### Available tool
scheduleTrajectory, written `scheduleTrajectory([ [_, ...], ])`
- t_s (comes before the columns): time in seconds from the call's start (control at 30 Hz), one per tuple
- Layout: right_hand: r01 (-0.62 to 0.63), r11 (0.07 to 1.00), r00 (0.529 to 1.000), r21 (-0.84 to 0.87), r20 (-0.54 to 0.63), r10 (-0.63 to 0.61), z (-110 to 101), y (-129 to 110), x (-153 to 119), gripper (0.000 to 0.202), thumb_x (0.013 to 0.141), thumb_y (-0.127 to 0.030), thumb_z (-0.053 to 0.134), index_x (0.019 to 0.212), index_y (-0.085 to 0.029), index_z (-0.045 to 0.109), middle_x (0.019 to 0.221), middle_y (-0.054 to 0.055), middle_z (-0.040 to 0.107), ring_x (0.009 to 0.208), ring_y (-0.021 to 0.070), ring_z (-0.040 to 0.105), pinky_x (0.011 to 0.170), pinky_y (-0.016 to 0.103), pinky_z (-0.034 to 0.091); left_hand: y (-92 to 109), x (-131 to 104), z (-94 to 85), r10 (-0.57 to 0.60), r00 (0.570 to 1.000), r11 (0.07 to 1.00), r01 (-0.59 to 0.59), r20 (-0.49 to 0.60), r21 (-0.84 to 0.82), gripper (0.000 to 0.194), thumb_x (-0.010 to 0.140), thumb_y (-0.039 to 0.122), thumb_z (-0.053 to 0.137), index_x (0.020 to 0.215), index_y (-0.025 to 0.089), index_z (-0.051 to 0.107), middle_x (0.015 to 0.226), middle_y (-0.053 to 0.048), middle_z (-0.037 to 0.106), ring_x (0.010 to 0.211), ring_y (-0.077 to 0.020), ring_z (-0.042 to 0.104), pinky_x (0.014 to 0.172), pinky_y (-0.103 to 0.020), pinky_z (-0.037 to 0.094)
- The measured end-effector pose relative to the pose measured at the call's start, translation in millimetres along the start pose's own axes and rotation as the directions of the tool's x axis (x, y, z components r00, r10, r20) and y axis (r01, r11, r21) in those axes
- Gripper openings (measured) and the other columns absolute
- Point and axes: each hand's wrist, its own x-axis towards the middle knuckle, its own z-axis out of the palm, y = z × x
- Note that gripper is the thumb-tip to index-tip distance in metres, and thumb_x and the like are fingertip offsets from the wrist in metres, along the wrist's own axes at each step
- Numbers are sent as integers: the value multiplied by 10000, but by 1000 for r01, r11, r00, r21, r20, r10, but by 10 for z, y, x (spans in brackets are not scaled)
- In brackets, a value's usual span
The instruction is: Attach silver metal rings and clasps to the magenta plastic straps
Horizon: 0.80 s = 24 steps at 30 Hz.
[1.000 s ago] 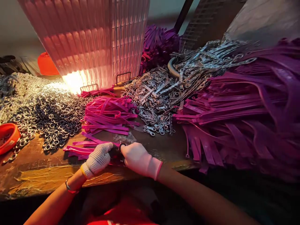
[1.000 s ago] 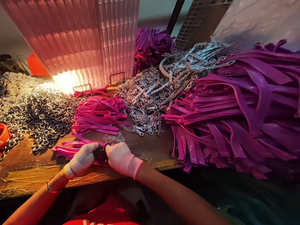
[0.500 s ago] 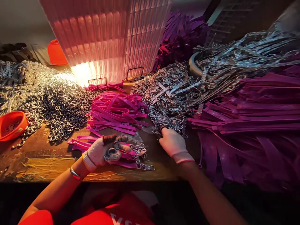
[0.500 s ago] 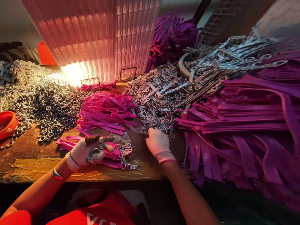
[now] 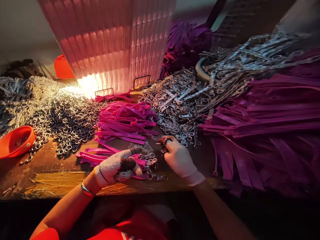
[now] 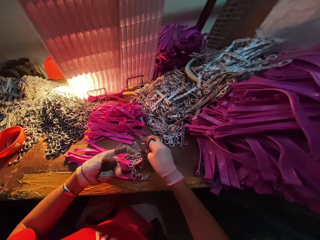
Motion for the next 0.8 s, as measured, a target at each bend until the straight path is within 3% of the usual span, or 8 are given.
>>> scheduleTrajectory([
  [0.07, 149, 968, 987, 200, 35, -159, -10, -171, -35, 489, 713, 7, 448, 1116, -182, 651, 1060, 90, 688, 996, 218, 654, 904, 328, 522, -31, 26, -16, -25, 999, 1000, 25, 25, 4, 627, 876, 303, 630, 1473, 236, 450, 763, -51, 696, 359, -21, 334, 351, -155, 158],
  [0.13, 292, 894, 941, 340, 64, -332, -52, -386, -77, 508, 744, -8, 477, 1199, -192, 611, 1099, 89, 681, 1022, 209, 645, 906, 323, 520, -88, 70, -55, -53, 998, 999, 53, 38, 0, 542, 873, 334, 641, 1389, 202, 543, 717, -45, 685, 348, -26, 343, 347, -162, 173],
  [0.27, 460, 801, 858, 383, 38, -512, -94, -668, -165, 449, 782, -45, 530, 1206, -177, 595, 1130, 123, 658, 1006, 221, 629, 871, 341, 516, -195, 159, -69, -79, 997, 997, 80, 23, -13, 339, 823, 409, 693, 993, 116, 694, 602, -33, 626, 363, -39, 383, 360, -168, 217],
  [0.37, 441, 841, 880, 313, 32, -473, -69, -665, -223, 327, 762, -53, 528, 1056, -152, 634, 979, 114, 668, 879, 220, 617, 781, 334, 499, -213, 169, 10, -59, 997, 997, 61, -49, 50, 354, 802, 454, 713, 911, 120, 665, 589, -7, 594, 377, -39, 382, 362, -164, 233],
  [0.5, 319, 922, 929, 219, 121, -350, -106, -653, -264, 102, 779, -118, 535, 821, -169, 613, 811, 67, 642, 706, 178, 553, 655, 284, 415, -213, 101, 79, 139, 965, 936, -54, -224, 348, 366, 860, 509, 649, 876, 146, 604, 617, -7, 620, 367, -43, 378, 346, -167, 218],
  [0.67, 217, 968, 934, 125, 262, -243, -224, -773, -224, 47, 748, -158, 557, 750, -181, 597, 778, 39, 648, 693, 159, 547, 638, 269, 342, -192, 55, 68, 105, 985, 891, -30, -140, 454, 451, 937, 574, 485, 833, 150, 597, 576, -7, 590, 396, -58, 369, 381, -185, 238],
  [0.8, 186, 979, 933, 78, 298, -201, -241, -814, -206, 39, 705, -205, 596, 676, -187, 576, 697, 21, 625, 614, 138, 489, 578, 278, 270, -182, 96, 76, 185, 966, 810, -47, -179, 584, 388, 879, 524, 614, 772, 152, 577, 600, 10, 550, 491, -73, 424, 441, -186, 298],
])
